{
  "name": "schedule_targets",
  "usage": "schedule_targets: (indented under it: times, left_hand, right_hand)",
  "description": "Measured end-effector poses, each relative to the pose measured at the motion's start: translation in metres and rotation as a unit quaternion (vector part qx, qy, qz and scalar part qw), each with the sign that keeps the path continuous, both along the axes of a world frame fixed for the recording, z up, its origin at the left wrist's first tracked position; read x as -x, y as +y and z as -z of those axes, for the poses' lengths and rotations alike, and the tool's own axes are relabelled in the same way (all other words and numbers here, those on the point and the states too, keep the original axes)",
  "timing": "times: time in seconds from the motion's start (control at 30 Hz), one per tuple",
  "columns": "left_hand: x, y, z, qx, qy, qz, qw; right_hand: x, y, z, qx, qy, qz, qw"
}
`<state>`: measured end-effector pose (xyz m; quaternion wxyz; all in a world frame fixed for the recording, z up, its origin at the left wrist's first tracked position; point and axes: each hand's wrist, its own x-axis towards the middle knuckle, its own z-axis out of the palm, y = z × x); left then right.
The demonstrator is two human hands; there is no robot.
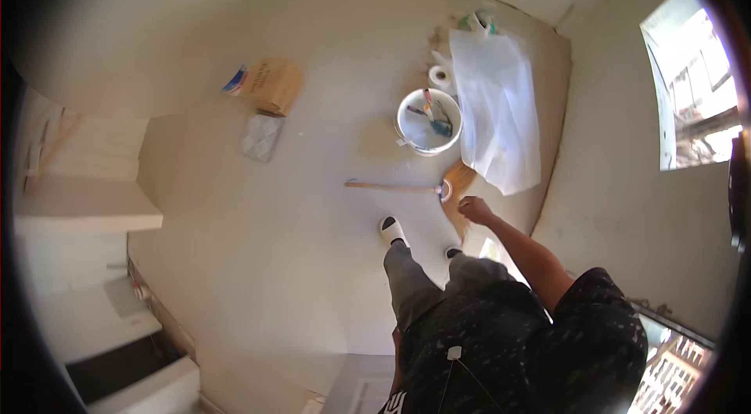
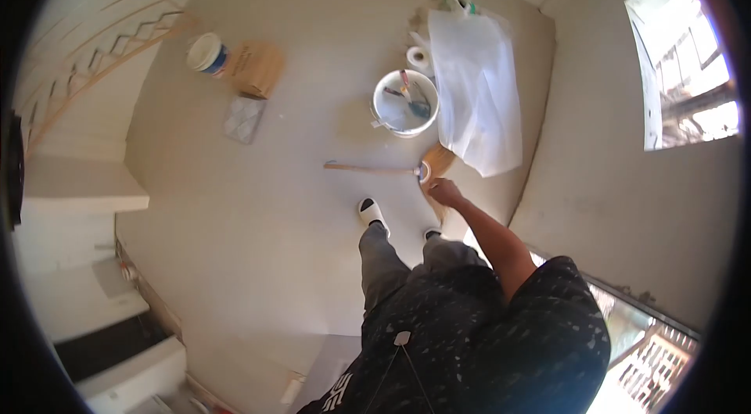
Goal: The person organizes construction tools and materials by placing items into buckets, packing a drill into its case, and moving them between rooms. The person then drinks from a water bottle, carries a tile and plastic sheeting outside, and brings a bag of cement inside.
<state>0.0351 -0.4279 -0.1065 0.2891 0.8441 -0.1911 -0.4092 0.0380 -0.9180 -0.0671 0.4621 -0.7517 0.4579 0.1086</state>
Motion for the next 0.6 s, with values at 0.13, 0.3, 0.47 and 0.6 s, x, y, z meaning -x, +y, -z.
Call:
schedule_targets:
  times: [0.13,0.3,0.47,0.6]
  left_hand:
    - [-0.09,-0.017,0.0,0.012,-0.001,0.112,0.994]
    - [-0.241,-0.091,-0.002,-0.014,0.274,-0.318,0.907]
    - [-0.284,-0.18,-0.036,0.0,0.174,-0.379,0.909]
    - [-0.217,-0.183,-0.058,-0.098,0.258,-0.2,0.94]
  right_hand:
    - [0.038,0.014,-0.007,0.043,0.164,-0.047,0.984]
    - [0.043,0.009,-0.027,-0.071,0.163,0.062,0.982]
    - [0.052,-0.04,-0.003,-0.023,0.155,0.124,0.98]
    - [0.058,-0.106,0.066,0.007,0.174,0.103,0.979]
